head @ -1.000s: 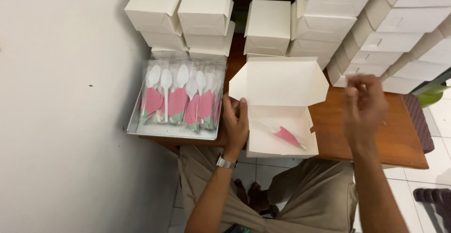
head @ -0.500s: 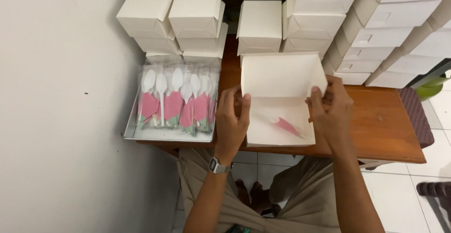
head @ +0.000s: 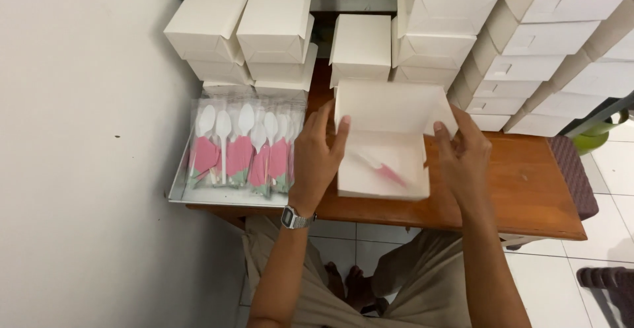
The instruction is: Placing individual wrapped spoons into small white cardboard boxes and stacking them.
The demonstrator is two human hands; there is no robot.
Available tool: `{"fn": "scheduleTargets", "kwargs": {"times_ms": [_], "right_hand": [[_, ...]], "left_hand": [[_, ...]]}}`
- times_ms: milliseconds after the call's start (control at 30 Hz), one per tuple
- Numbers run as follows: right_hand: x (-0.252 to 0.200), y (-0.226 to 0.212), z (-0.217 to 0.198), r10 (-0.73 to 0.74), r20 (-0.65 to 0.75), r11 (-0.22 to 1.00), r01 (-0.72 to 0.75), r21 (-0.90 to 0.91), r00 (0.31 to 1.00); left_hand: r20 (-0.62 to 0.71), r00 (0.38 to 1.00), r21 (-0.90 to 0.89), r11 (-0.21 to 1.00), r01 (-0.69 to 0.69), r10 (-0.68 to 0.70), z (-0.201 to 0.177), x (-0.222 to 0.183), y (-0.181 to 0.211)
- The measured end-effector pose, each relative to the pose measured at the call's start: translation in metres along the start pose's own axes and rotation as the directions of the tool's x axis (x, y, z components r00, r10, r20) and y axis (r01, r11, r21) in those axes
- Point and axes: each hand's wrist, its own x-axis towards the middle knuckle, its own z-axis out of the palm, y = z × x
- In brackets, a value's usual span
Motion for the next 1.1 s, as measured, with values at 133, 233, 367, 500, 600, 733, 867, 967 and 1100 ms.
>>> {"fn": "scheduleTargets", "kwargs": {"times_ms": [133, 233, 367, 500, 600, 733, 867, 967, 1100], "right_hand": [[0.002, 0.007, -0.003, -0.133, -0.001, 0.989, 0.132, -0.073, 0.991], [-0.007, 0.017, -0.009, -0.103, 0.063, 0.987, 0.11, -0.115, 0.993], [-0.015, -0.017, -0.02, -0.092, 0.157, 0.992, 0.104, -0.075, 0.983], [-0.024, -0.037, -0.026, -0.025, 0.229, 0.997, 0.041, -0.067, 0.973], [-0.029, -0.036, -0.029, 0.091, 0.274, 0.995, -0.096, 0.005, 0.957], [-0.036, -0.027, -0.026, 0.099, 0.271, 0.995, -0.104, 0.003, 0.957], [-0.035, -0.025, -0.025, 0.146, 0.275, 0.983, -0.171, 0.07, 0.95], [-0.036, -0.019, -0.023, 0.144, 0.271, 0.983, -0.169, 0.071, 0.952], [-0.04, -0.031, -0.027, 0.183, 0.318, 0.969, -0.225, 0.1, 0.93]], "left_hand": [[0.039, 0.999, 0.133, 0.99, -0.041, 0.036, -0.003, -0.003, -0.015], [0.112, 0.994, 0.149, 0.989, -0.02, 0.004, -0.012, -0.011, -0.011], [0.278, 0.953, 0.186, 0.98, 0.068, -0.119, -0.021, -0.024, -0.007], [0.373, 0.91, 0.149, 0.979, 0.136, -0.183, -0.033, -0.033, 0.007], [0.456, 0.857, 0.051, 0.969, 0.244, -0.24, -0.04, -0.037, 0.016], [0.474, 0.83, -0.114, 0.914, 0.388, -0.293, -0.045, -0.038, 0.025], [0.453, 0.85, -0.165, 0.912, 0.376, -0.269, -0.042, -0.04, 0.029], [0.45, 0.85, -0.183, 0.903, 0.388, -0.274, -0.042, -0.042, 0.031], [0.451, 0.849, -0.138, 0.918, 0.372, -0.276, -0.041, -0.05, 0.023]]}}
